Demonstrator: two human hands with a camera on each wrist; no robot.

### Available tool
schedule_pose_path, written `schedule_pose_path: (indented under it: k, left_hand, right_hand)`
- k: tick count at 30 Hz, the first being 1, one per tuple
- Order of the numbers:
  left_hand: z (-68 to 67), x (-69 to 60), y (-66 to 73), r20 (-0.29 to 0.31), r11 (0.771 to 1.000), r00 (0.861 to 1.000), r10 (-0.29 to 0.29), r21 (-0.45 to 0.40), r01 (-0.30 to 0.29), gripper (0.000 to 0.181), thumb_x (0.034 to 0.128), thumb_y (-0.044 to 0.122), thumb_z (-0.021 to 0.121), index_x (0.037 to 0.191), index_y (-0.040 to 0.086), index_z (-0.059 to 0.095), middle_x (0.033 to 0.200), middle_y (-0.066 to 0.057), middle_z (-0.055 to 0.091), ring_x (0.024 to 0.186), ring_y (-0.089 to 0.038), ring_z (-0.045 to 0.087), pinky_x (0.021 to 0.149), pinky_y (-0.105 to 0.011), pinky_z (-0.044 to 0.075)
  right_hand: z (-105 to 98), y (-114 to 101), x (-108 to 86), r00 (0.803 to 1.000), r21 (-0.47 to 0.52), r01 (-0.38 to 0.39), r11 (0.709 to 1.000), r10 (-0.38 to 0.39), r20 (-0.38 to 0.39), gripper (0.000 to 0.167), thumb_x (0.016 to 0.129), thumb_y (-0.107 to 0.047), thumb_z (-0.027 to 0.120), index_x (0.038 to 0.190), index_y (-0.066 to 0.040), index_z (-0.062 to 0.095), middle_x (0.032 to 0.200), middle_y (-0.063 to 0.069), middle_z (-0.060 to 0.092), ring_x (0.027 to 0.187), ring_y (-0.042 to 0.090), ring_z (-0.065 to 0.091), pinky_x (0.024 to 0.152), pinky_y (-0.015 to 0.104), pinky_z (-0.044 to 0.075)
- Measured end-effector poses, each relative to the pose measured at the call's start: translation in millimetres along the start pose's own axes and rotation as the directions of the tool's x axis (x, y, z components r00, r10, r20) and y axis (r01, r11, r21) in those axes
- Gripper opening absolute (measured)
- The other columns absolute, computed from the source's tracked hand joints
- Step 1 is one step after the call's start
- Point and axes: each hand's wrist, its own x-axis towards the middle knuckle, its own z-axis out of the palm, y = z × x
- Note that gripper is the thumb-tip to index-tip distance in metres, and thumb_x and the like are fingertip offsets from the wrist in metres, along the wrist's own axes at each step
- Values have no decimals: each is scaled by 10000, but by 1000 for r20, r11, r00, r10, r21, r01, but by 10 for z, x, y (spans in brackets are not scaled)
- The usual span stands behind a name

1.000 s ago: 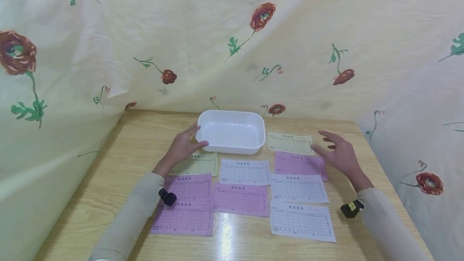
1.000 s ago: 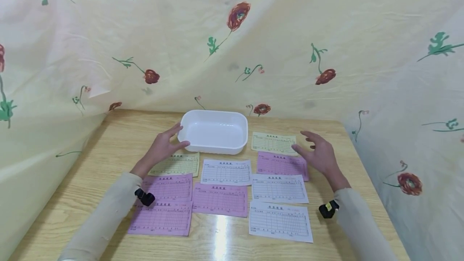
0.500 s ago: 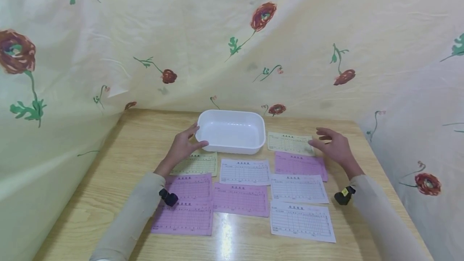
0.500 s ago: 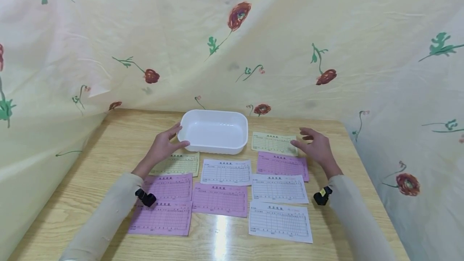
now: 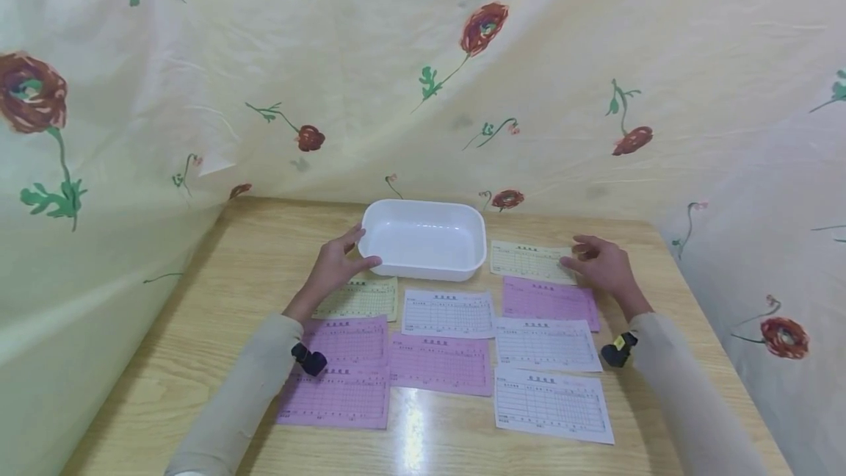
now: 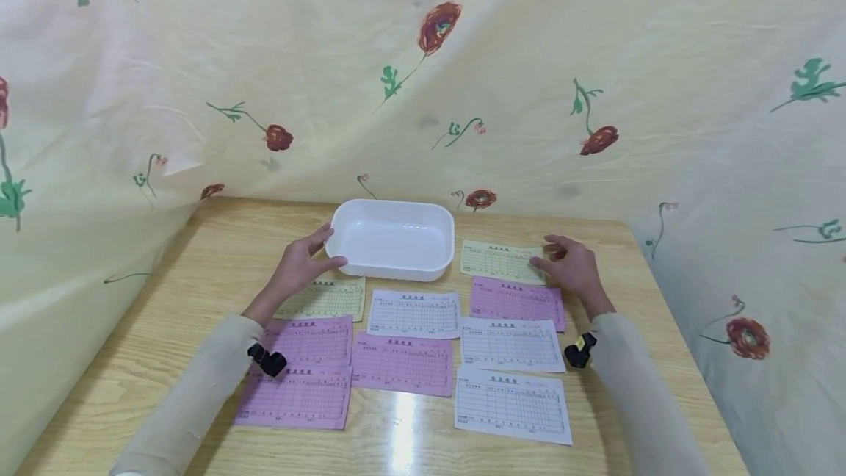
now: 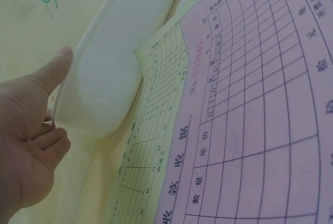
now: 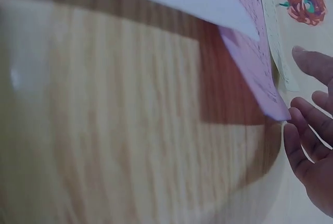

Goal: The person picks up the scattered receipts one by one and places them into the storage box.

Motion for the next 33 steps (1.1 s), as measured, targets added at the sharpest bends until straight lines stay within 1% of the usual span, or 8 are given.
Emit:
schedule_pose_path:
  k: [5, 9, 15, 19, 21, 23, 27, 33]
  left_hand:
    - [-3, -2, 5, 6, 1000, 1000, -4, -7, 4, 920, 832, 362, 854, 1548, 24, 387, 1669, -110, 279, 1485, -339, 369, 1187, -402, 415]
    - [-5, -3, 9, 6, 1000, 1000, -10, 5, 10, 923, 825, 354, 861, 1546, 23, 389, 1667, -112, 283, 1480, -343, 375, 1184, -409, 417]
    - [-6, 9, 2, 9, 1000, 1000, -16, 17, 16, 921, 824, 342, 863, 1546, 24, 388, 1665, -111, 282, 1481, -345, 373, 1185, -413, 414]
    - [-9, 21, -4, 7, 1000, 1000, -20, 15, 20, 909, 829, 333, 862, 1543, 22, 395, 1663, -108, 291, 1482, -340, 373, 1189, -413, 411]
    - [-10, 25, -5, 8, 1000, 1000, -19, 17, 19, 908, 832, 339, 860, 1544, 25, 393, 1663, -108, 290, 1485, -337, 369, 1191, -412, 410]
    - [-11, 25, -3, 6, 1000, 1000, -16, 16, 16, 906, 833, 339, 859, 1544, 27, 394, 1662, -111, 291, 1486, -336, 368, 1192, -412, 408]
    - [-16, 20, 3, 6, 1000, 1000, -16, 17, 16, 908, 834, 345, 857, 1548, 32, 391, 1664, -103, 289, 1487, -338, 367, 1192, -416, 409]
    - [-13, 14, -4, 8, 1000, 1000, -23, 20, 23, 914, 835, 353, 855, 1551, 34, 385, 1666, -100, 284, 1486, -344, 368, 1191, -422, 411]
  right_hand:
    - [23, 15, 13, 1000, -17, -7, 1000, 7, 1, 736, 928, -372, 761, 1488, 6, 470, 1306, 258, 629, 1171, 405, 585, 947, 542, 538]
    - [45, 18, 20, 1000, -37, 6, 999, -6, 9, 694, 928, -313, 763, 1469, 21, 485, 1262, 250, 637, 1128, 385, 586, 901, 492, 547]
    - [67, 14, 23, 1000, -67, 30, 997, -30, -4, 621, 925, -277, 764, 1414, 33, 541, 1147, 237, 672, 1014, 340, 634, 766, 347, 566]
    - [71, 18, 24, 999, -75, 36, 996, -37, -12, 537, 937, -264, 752, 1338, 53, 588, 1126, 242, 686, 971, 337, 650, 691, 273, 560]
    - [70, 13, 14, 999, -78, 32, 996, -34, -19, 507, 948, -266, 739, 1307, 64, 600, 1134, 249, 683, 977, 348, 652, 695, 291, 577]
    - [65, 6, -2, 999, -76, 30, 997, -32, -30, 490, 962, -279, 721, 1289, 67, 605, 1152, 261, 674, 1009, 368, 649, 741, 343, 596]
    - [45, -8, -28, 998, -59, 22, 998, -26, -62, 450, 991, -315, 677, 1261, 42, 627, 1166, 265, 668, 1048, 384, 636, 820, 437, 585]
    - [15, -26, -77, 996, -13, 25, 1000, -26, -84, 467, 1011, -374, 637, 1251, 28, 644, 1195, 264, 674, 1087, 404, 626, 885, 494, 560]
